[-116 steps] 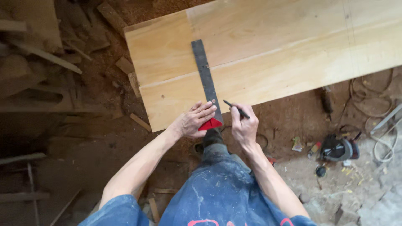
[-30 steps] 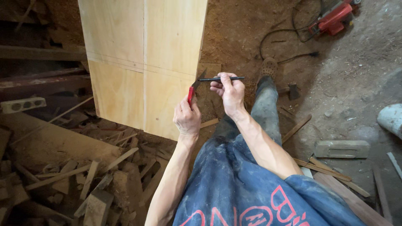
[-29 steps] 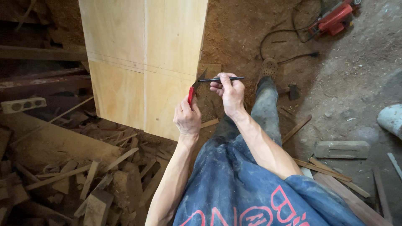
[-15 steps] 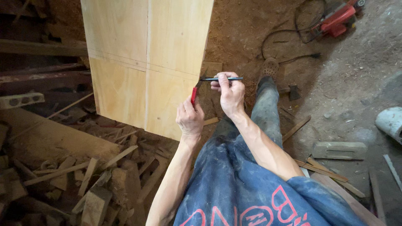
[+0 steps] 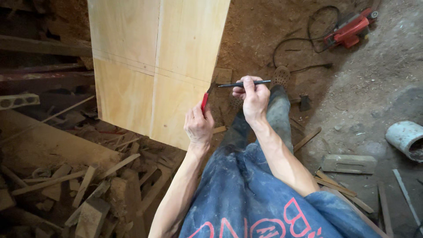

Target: The person uses a combination square and a pencil to draw straight lines on a large plywood sheet. They repeatedly position the square, draw lines, and reposition the tool to create multiple parallel and perpendicular markings across the board.

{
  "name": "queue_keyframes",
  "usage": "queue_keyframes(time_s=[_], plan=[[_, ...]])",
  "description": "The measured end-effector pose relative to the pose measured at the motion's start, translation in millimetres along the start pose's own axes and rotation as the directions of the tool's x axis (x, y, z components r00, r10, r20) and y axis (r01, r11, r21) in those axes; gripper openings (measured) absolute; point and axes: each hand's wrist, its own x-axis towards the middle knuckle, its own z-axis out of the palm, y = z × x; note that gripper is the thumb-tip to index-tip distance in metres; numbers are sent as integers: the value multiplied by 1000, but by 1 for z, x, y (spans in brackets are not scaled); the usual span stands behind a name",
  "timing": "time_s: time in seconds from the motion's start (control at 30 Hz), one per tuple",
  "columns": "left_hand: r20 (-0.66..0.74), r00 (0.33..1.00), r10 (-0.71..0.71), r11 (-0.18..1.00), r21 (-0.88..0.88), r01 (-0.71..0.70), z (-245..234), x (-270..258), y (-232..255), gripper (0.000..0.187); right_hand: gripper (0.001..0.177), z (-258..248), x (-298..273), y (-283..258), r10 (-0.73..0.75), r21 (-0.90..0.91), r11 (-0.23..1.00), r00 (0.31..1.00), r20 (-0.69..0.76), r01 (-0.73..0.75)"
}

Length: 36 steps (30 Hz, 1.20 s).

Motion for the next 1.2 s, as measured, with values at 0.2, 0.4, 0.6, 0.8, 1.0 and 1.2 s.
queue_keyframes(time_s=[0.2, 0.4, 0.6, 0.8, 1.0, 1.2], plan=[[-12, 1000, -3, 1000, -15, 3, 2, 7, 4, 18, 26, -13, -1, 15, 51, 60, 997, 997, -54, -48], [-29, 999, 19, 1000, 0, -19, 4, 9, 3, 19, 27, -13, 0, 17, 52, 29, 998, 997, -55, -50], [-5, 1000, 27, 999, 26, -27, 3, 11, 2, 21, 28, -6, 0, 17, 70, 50, 996, 996, -49, -68], [-23, 999, 29, 999, 31, -28, 5, 11, 4, 20, 27, 2, 3, 16, 74, 92, 993, 997, -35, -70], [-36, 998, 52, 997, 58, -50, 6, 12, 3, 19, 27, 21, 7, 12, 36, 105, 994, 999, -9, -35], [-41, 997, 62, 996, 61, -60, 8, 8, 1, 15, 24, 29, -10, -15, -61, -50, 997, 993, 103, 66]])
